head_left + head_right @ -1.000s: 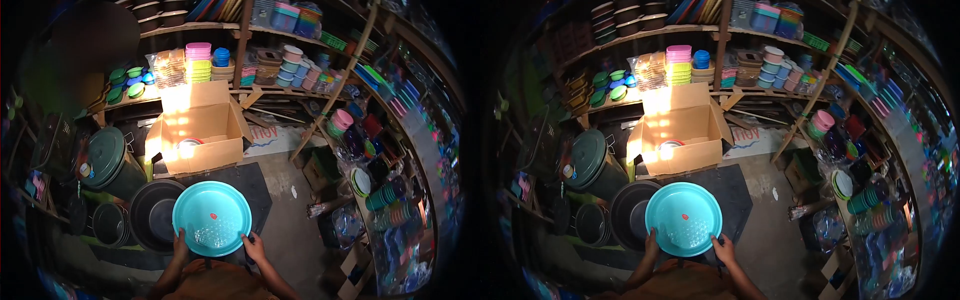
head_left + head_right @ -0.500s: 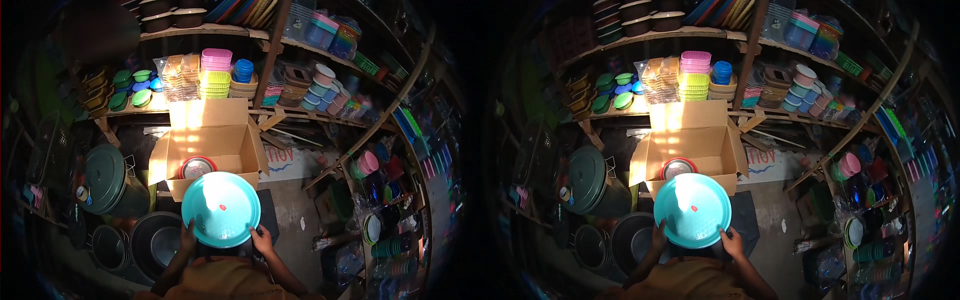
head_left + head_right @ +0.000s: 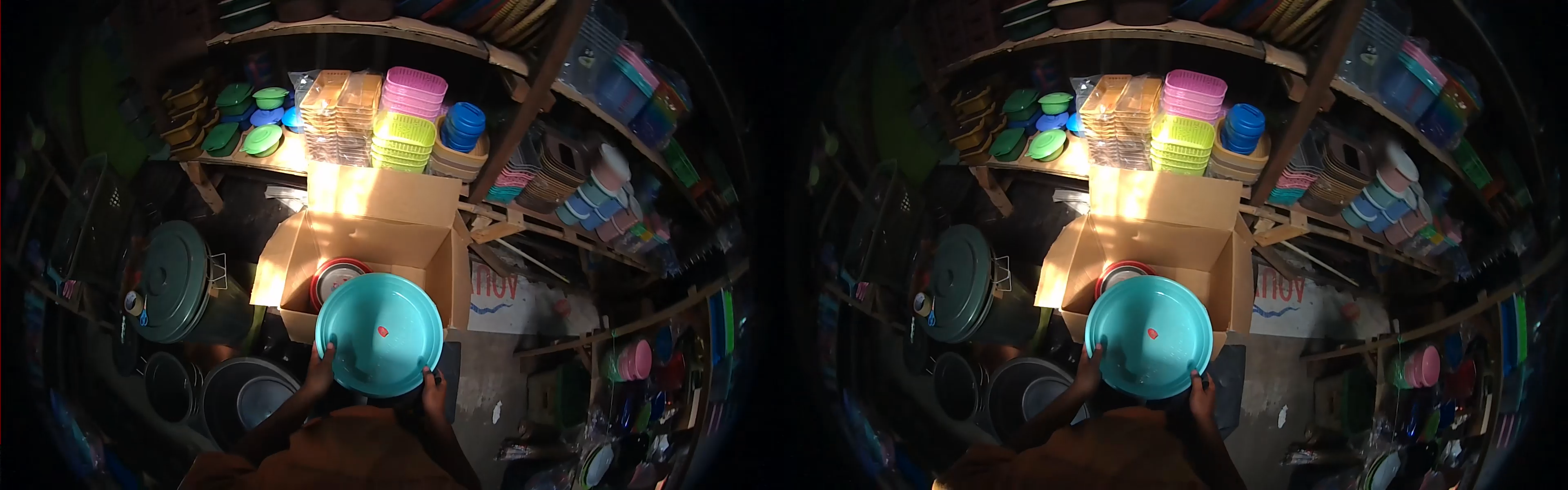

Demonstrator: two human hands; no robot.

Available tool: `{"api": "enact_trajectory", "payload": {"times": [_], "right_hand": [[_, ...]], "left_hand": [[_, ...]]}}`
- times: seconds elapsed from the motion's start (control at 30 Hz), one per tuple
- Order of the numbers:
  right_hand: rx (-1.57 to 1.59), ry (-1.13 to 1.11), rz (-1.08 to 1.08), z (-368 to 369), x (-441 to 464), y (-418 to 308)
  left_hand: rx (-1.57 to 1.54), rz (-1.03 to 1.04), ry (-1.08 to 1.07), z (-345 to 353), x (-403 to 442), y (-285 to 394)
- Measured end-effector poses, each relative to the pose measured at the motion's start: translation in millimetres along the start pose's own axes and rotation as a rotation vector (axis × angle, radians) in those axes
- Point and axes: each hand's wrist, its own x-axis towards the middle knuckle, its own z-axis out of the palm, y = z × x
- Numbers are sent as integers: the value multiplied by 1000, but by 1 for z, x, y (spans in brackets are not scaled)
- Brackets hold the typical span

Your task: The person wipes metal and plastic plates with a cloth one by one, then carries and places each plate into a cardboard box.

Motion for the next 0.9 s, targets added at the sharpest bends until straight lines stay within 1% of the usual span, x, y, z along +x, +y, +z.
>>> {"api": "enact_trajectory", "payload": {"times": [0.07,0.1,0.17,0.23,0.27,0.33,0.37,0.4,0.43,0.47,0.5,0.53,0.57,0.6,0.63,0.67,0.73,0.77,0.8,0.87,0.9], "right_hand": [[10,38,4,4,37,-1],[10,18,4,5,57,-2],[-7,-43,89,1,93,-2],[4,-120,115,8,118,-39],[20,-176,138,12,129,-52],[15,-225,188,17,158,-45],[0,-262,207,20,171,-46],[-17,-296,222,25,185,-52],[43,-308,201,31,196,-56],[32,-322,212,36,207,-60],[44,-367,161,43,216,-64],[58,-407,115,49,224,-67],[-7,-457,166,54,232,-69],[-17,-457,184,59,241,-62],[-68,-508,157,66,253,-52],[-119,-554,134,71,262,-39],[-158,-519,197,87,278,-17],[-161,-524,218,93,283,4],[-166,-532,229,99,292,24],[-258,-481,295,112,304,61],[-324,-440,322,119,313,76]], "left_hand": [[-12,-21,30,15,20,6],[-23,-40,40,22,32,10],[-63,-28,77,34,52,13],[-98,7,104,39,73,14],[-96,5,126,39,84,17],[-5,19,153,36,101,20],[-3,55,166,31,110,15],[-7,46,184,29,119,15],[1,50,215,25,126,13],[9,52,247,21,133,11],[-17,26,275,24,135,24],[-18,10,290,17,143,19],[64,50,302,9,151,9],[144,91,307,3,159,2],[260,77,347,2,165,5],[259,54,339,-4,174,-1],[339,-14,377,-28,197,-30],[388,-39,409,-44,210,-55],[490,-196,393,-49,217,-54],[422,-300,279,-71,241,-83],[412,-322,279,-82,250,-109]]}}
